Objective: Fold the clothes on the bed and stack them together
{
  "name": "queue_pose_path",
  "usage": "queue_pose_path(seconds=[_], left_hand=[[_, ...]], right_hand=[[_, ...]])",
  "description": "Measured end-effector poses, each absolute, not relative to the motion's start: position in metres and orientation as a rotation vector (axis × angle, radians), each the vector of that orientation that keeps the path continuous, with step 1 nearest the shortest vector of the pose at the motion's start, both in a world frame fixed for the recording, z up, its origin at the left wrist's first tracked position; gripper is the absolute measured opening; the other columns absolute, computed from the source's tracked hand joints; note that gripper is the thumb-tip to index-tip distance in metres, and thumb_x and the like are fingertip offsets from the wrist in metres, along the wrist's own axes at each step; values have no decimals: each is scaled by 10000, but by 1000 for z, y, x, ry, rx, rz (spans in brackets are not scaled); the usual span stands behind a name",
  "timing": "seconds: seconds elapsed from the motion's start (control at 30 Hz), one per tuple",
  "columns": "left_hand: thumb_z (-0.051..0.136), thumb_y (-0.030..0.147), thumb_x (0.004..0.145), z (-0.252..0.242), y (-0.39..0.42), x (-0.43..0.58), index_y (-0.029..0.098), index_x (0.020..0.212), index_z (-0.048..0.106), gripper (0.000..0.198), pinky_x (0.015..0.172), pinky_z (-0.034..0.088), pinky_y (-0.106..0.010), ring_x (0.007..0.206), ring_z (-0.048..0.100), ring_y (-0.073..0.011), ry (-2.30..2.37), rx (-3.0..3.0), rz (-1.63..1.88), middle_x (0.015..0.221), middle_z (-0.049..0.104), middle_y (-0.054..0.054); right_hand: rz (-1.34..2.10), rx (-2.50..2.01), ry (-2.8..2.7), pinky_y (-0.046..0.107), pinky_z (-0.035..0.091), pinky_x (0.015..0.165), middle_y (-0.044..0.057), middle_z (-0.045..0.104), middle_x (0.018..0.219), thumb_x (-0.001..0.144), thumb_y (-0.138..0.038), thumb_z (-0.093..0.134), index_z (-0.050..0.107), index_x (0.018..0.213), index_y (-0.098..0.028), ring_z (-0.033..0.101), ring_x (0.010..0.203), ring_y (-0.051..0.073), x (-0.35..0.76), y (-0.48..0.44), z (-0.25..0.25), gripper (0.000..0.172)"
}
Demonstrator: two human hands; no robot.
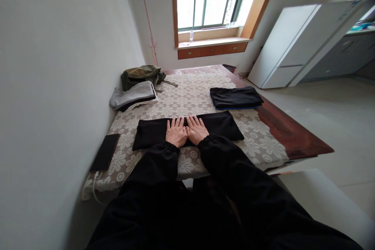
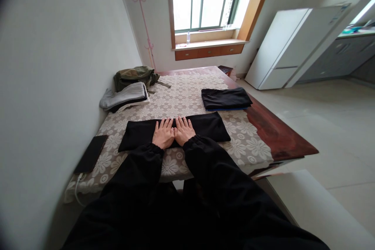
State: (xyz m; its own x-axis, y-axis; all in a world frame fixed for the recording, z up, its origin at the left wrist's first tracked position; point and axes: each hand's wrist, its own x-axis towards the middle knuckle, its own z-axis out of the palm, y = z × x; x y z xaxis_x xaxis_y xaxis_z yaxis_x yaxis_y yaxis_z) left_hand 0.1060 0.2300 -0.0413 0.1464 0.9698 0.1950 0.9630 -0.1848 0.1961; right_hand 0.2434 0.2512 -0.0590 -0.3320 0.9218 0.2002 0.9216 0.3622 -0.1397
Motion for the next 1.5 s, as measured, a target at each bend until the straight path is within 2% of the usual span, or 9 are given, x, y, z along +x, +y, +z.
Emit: queue_pose_path(seconds=[0.13,0.47,0.9,1.07,1.5], left_hand=[[372,304,1014,-41,231,106,197,1614,421,612,1299,156,-586,1574,293,-313,2000,2347,418,1677,412,-88],[371,296,1015,-42,230,107,232,1617,420,607,1300,156,-580,1574,296,-306,2012,2359,409,1674,420,-74],[366,292,1019,-38,239,106,216,1596,452,589,1300,150,-581,1564,316,-313,2015,2347,379,1682,404,-84],[358,296,1022,-40,243,105,216,1608,431,596,1305,144,-565,1568,306,-309,2021,2345,375,1695,382,-74],[344,305,1024,-41,244,105,208,1622,401,609,1306,145,-560,1571,302,-303,2031,2352,337,1700,370,-72]], right_hand=[[23,-1625,-2406,540,191,1286,136,302,1711,1037,-325,307,382,1623,-77,242,1594,327,245,253,-58,641],[28,-1597,-2410,517,165,1290,119,373,1690,1034,-323,355,402,1617,-115,257,1590,312,246,255,-56,621],[54,-1604,-2397,511,183,1288,107,350,1699,1049,-315,337,435,1598,-114,264,1587,313,244,262,-49,593],[43,-1592,-2381,499,184,1287,112,390,1680,1052,-316,345,447,1590,-110,303,1570,311,243,263,-48,586],[-7,-1570,-2383,496,185,1288,124,389,1681,1055,-306,323,466,1572,-91,302,1571,312,243,265,-52,578]])
